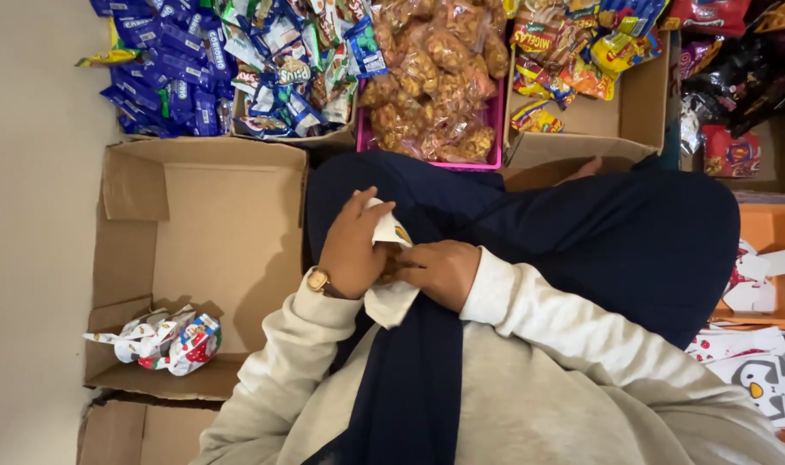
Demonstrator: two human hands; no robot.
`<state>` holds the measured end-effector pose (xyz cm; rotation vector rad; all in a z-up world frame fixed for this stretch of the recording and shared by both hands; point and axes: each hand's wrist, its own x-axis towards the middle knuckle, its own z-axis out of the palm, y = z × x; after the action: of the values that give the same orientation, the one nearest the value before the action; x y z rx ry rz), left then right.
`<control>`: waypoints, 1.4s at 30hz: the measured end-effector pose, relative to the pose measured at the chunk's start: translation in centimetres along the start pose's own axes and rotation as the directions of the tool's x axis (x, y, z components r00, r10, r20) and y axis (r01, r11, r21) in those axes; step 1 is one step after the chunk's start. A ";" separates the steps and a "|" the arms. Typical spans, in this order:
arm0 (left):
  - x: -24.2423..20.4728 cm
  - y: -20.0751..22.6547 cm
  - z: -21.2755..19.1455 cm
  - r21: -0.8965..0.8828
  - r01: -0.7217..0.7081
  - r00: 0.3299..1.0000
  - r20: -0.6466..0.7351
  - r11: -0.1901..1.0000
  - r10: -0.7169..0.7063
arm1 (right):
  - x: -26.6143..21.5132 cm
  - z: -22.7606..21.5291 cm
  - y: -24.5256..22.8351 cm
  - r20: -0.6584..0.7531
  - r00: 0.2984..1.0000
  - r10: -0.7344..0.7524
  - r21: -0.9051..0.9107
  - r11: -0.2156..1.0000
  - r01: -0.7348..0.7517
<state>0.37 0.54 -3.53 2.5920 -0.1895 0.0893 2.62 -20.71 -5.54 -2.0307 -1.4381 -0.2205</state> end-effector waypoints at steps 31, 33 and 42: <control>-0.5 0.5 -2.6 -0.113 0.062 0.990 0.132 0.992 -0.046 | 1.3 -2.2 0.3 -0.043 0.998 -0.042 -0.078 0.996 0.038; -0.4 0.3 -2.6 -0.105 0.069 0.991 0.124 0.992 -0.056 | 1.6 -2.6 0.3 -0.052 0.997 -0.058 -0.074 0.996 0.054; 1.4 -2.6 -6.5 -0.370 -0.048 0.991 0.102 0.928 0.092 | 2.0 -2.4 1.4 -0.101 0.995 -0.010 -0.031 0.999 0.007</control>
<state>1.99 5.93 0.91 2.2171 -0.3111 -0.0689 5.22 -20.79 -3.28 -2.0091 -1.3887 -0.3458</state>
